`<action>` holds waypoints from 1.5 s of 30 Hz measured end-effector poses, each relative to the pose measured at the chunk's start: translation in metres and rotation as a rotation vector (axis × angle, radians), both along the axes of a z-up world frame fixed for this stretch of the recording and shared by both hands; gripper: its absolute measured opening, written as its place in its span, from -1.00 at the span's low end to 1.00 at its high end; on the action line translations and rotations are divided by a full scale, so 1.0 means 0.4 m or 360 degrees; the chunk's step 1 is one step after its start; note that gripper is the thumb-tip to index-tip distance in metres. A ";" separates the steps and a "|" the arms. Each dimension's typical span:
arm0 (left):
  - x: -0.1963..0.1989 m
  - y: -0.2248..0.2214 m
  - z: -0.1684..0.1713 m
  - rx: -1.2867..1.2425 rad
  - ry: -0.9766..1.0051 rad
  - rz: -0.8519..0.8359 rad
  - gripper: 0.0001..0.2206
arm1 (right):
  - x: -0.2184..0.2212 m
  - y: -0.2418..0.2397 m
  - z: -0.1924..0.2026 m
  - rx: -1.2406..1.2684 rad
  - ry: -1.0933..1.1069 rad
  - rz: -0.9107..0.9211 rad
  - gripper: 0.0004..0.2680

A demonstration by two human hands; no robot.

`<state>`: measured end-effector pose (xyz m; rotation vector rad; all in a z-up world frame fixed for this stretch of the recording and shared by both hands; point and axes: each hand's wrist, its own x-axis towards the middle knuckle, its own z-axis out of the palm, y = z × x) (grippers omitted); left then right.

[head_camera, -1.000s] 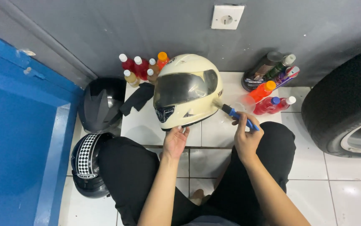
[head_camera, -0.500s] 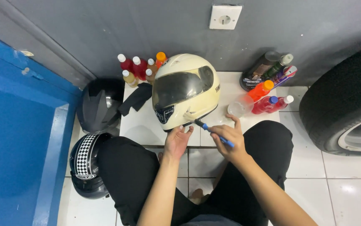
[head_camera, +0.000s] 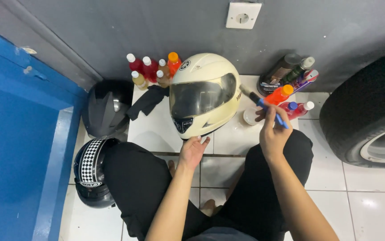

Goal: The person paints a white motorcycle helmet with a brush, applying a light-colored substance to the top, sides, and front sections. The helmet is rotated to access different areas, and the brush is repeatedly dipped into a small container.

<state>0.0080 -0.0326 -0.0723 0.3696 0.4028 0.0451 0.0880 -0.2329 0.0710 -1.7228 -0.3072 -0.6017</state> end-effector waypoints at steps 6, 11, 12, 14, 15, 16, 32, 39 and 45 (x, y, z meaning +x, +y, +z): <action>-0.007 0.002 -0.027 -0.0074 -0.0010 -0.0024 -0.57 | 0.075 0.087 0.053 -0.0085 -0.0047 0.0118 -0.85; -0.018 -0.025 -0.202 -0.0047 0.0026 -0.0095 -0.56 | 0.136 0.146 -0.009 -0.0138 0.0202 0.0086 -0.89; -0.020 -0.036 -0.277 -0.0053 0.0032 -0.0125 -0.56 | 0.145 0.155 -0.037 -0.0156 0.0242 0.0060 -0.90; -0.038 -0.028 -0.149 -0.0039 0.0065 -0.0187 -0.52 | 0.139 0.169 -0.029 -0.0164 0.0278 0.0046 -0.90; -0.048 -0.027 -0.085 -0.0026 0.0103 -0.0238 -0.47 | 0.136 0.175 -0.026 -0.0174 0.0317 0.0043 -0.89; -0.044 -0.038 -0.110 -0.0027 0.0102 -0.0234 -0.47 | 0.136 0.175 -0.027 -0.0176 0.0316 0.0048 -0.89; -0.047 -0.099 -0.298 -0.0039 0.0408 -0.0316 -0.49 | 0.111 0.154 -0.110 -0.0190 0.0189 -0.0088 -0.93; -0.044 -0.124 -0.297 0.0064 0.0476 -0.0496 -0.56 | 0.127 0.153 -0.123 0.0031 0.0223 -0.0123 -0.96; -0.051 -0.110 -0.208 0.0224 0.0496 -0.0681 -0.62 | 0.134 0.143 -0.152 0.0117 0.0395 -0.0250 -0.89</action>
